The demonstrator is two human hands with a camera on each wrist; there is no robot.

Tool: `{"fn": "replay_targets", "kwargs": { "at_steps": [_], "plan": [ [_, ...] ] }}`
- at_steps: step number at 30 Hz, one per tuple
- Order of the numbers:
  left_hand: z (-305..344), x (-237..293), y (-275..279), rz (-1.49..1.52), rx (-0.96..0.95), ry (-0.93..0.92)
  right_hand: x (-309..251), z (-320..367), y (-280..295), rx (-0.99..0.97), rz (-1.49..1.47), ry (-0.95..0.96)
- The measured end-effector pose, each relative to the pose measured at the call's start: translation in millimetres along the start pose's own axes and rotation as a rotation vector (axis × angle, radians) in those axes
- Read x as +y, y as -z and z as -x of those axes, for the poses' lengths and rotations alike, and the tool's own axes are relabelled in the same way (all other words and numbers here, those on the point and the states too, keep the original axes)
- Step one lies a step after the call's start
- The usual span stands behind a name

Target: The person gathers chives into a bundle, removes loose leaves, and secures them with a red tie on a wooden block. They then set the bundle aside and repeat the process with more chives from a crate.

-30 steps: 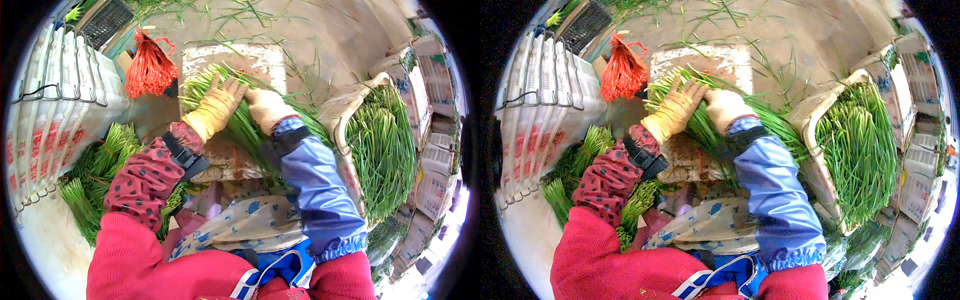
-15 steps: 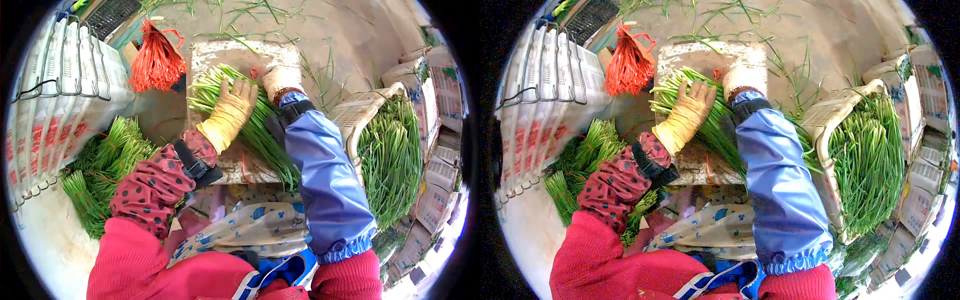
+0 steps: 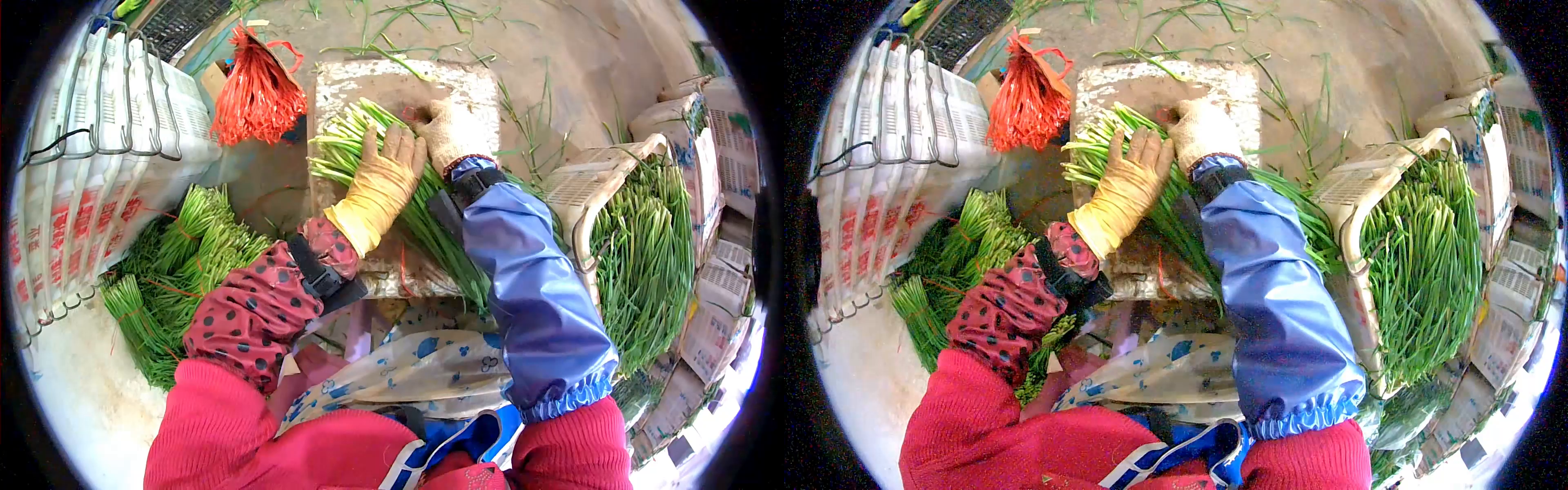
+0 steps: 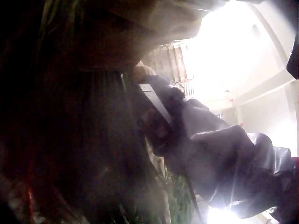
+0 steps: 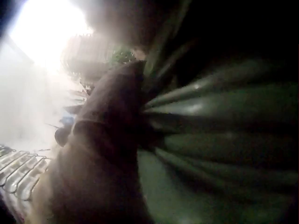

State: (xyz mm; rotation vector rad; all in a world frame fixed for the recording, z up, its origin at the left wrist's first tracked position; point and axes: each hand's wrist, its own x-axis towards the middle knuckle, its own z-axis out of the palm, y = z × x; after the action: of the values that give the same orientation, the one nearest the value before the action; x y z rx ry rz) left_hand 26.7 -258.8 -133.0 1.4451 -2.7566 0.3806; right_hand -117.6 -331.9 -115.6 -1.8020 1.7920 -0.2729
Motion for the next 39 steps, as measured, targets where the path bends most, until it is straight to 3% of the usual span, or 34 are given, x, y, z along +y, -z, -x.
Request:
{"fn": "replay_targets", "kwargs": {
  "at_steps": [5,9,10,11,12,14,15,17,18,20,22,25,26,31,34,36,38,39],
  "plan": [
    [-0.8,-1.3,1.8,-0.006,-0.031,0.002,7.9,-5.9,-13.4,0.123,-0.261,-0.067],
    [-1.1,-2.5,15.1,0.003,-0.139,-0.027,5.2,-13.2,9.2,-0.18,-0.311,-0.135],
    [8.6,-4.1,2.7,-0.028,-0.036,-0.057,5.6,-19.9,1.6,-0.179,-0.222,-0.15],
    [17.8,-0.4,-20.8,-0.175,-0.108,-0.042,1.7,-23.8,-2.3,-0.147,0.051,0.042],
    [25.1,4.0,-45.3,-0.322,-0.182,-0.039,-6.3,-24.3,-16.2,0.031,0.064,-0.109],
    [13.4,-12.6,-3.4,0.115,-0.297,-0.03,-23.1,-19.4,-29.3,0.416,0.002,-0.403],
    [11.8,-23.5,-2.4,0.194,-0.298,-0.042,-32.3,-14.7,-18.3,0.277,-0.056,-0.459],
    [3.9,-29.0,-6.0,0.2,-0.258,-0.07,-52.0,33.3,11.8,0.442,-0.392,-0.27],
    [4.7,-32.3,-7.2,0.202,-0.243,-0.074,-55.6,47.6,18.2,0.347,-0.379,-0.281],
    [4.8,-32.5,-11.2,0.219,-0.221,-0.078,-54.6,60.0,8.5,0.435,-0.463,-0.36],
    [6.7,-32.8,-15.0,0.262,-0.191,-0.075,-57.9,72.3,8.9,0.507,-0.531,-0.319],
    [-0.9,-31.4,-19.2,0.372,-0.163,-0.099,-52.1,81.5,12.8,0.537,-0.479,-0.263],
    [-2.6,-31.5,-19.2,0.429,-0.153,-0.097,-48.2,78.3,17.2,0.377,-0.499,-0.309],
    [6.9,-47.5,-16.8,0.772,-0.123,-0.032,-35.9,75.2,13.6,0.289,-0.382,-0.203],
    [27.6,-58.4,0.9,1.085,-0.102,0.043,-34.1,74.4,13.5,0.341,-0.408,-0.245],
    [58.0,-62.5,32.6,1.257,-0.153,0.123,-32.1,64.4,-3.2,0.378,-0.35,-0.175],
    [88.4,-69.3,60.2,1.238,-0.194,0.144,-21.1,53.8,-20.0,0.461,-0.221,-0.137],
    [94.7,-67.9,61.9,0.961,-0.169,-0.081,-16.7,52.6,-30.8,0.491,-0.221,-0.127]
  ]
}}
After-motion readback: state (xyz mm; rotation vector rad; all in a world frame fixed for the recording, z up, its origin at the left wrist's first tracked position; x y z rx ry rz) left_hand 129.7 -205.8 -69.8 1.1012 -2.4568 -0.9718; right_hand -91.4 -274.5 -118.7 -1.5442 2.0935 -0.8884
